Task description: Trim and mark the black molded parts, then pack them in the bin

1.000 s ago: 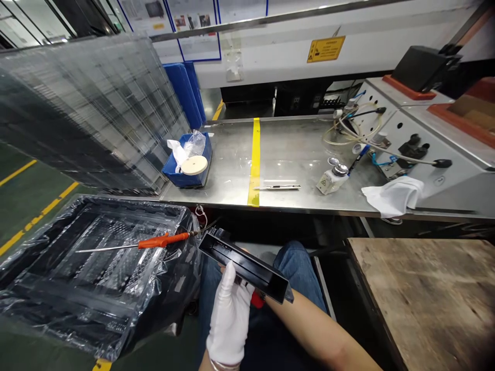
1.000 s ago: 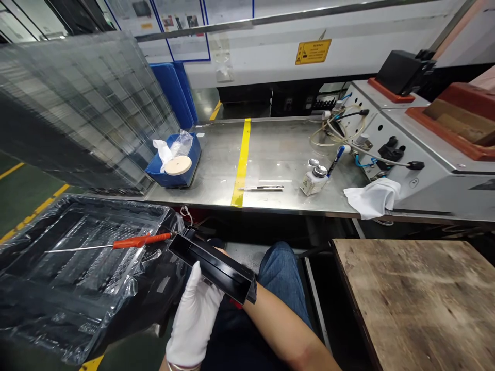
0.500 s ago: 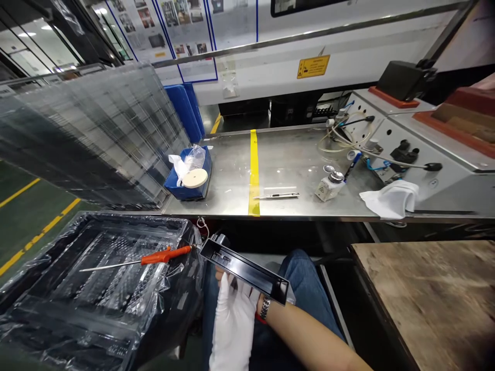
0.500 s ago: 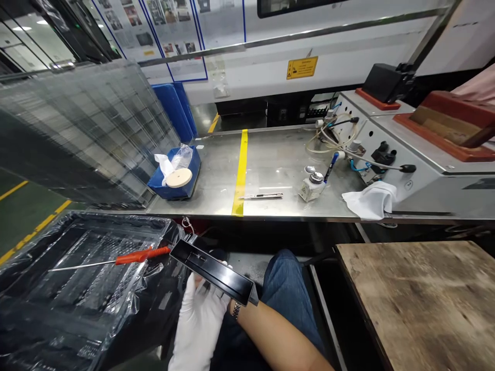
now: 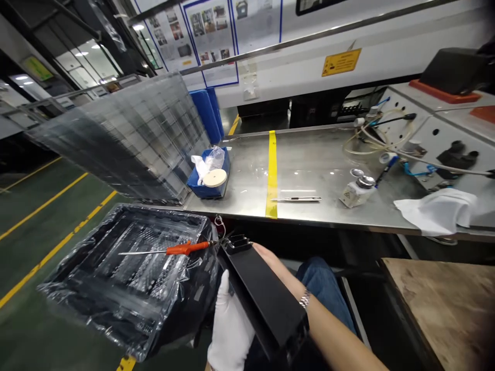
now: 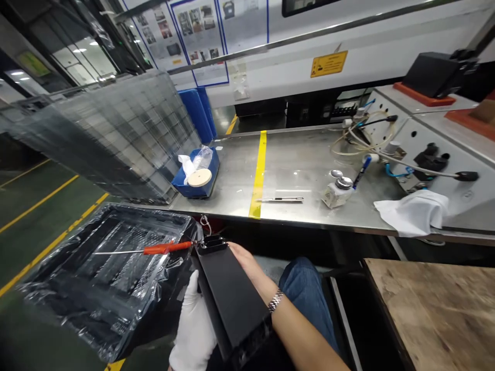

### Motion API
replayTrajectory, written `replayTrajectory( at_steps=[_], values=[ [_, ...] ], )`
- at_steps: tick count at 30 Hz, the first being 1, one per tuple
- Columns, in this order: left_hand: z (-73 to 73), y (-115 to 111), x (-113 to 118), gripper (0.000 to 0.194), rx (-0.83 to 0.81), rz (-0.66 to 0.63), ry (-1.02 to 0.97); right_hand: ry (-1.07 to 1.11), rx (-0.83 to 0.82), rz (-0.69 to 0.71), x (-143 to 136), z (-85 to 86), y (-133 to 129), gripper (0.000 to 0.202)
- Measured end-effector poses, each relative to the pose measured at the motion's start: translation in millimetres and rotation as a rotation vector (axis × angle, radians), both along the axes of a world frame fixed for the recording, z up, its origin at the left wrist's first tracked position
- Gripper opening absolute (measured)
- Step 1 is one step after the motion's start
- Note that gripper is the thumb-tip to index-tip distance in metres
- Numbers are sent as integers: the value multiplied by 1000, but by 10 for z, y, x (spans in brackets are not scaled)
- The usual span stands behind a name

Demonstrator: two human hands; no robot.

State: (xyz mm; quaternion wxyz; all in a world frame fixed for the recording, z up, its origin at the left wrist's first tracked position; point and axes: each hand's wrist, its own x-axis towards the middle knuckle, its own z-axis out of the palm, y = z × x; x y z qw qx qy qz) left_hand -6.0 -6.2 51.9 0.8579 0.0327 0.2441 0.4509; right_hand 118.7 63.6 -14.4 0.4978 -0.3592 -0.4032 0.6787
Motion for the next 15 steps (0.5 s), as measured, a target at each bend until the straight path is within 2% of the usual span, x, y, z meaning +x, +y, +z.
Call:
replayTrajectory(
  at_steps=[3,6,8,10,11,13,15],
  values=[
    [-37,39,-57,43,-64,31,51,-107,67,37,19,69,-35,50],
    [-166,60,-92,42,66,91,21,-296,175,85,113,240,-79,58],
    [-217,54,-127,46,151,81,-47,-463,247,104,302,343,-9,59],
    [-190,47,-174,56,186,43,-123,-669,301,54,618,381,200,53],
    [-149,47,-199,62,195,22,-150,-791,312,-20,809,367,354,49],
    [-40,59,-246,73,220,5,-165,-1068,298,-201,1207,285,705,37],
    [56,75,-279,76,227,12,-141,-1319,279,-324,1561,161,1018,34]
  ],
)
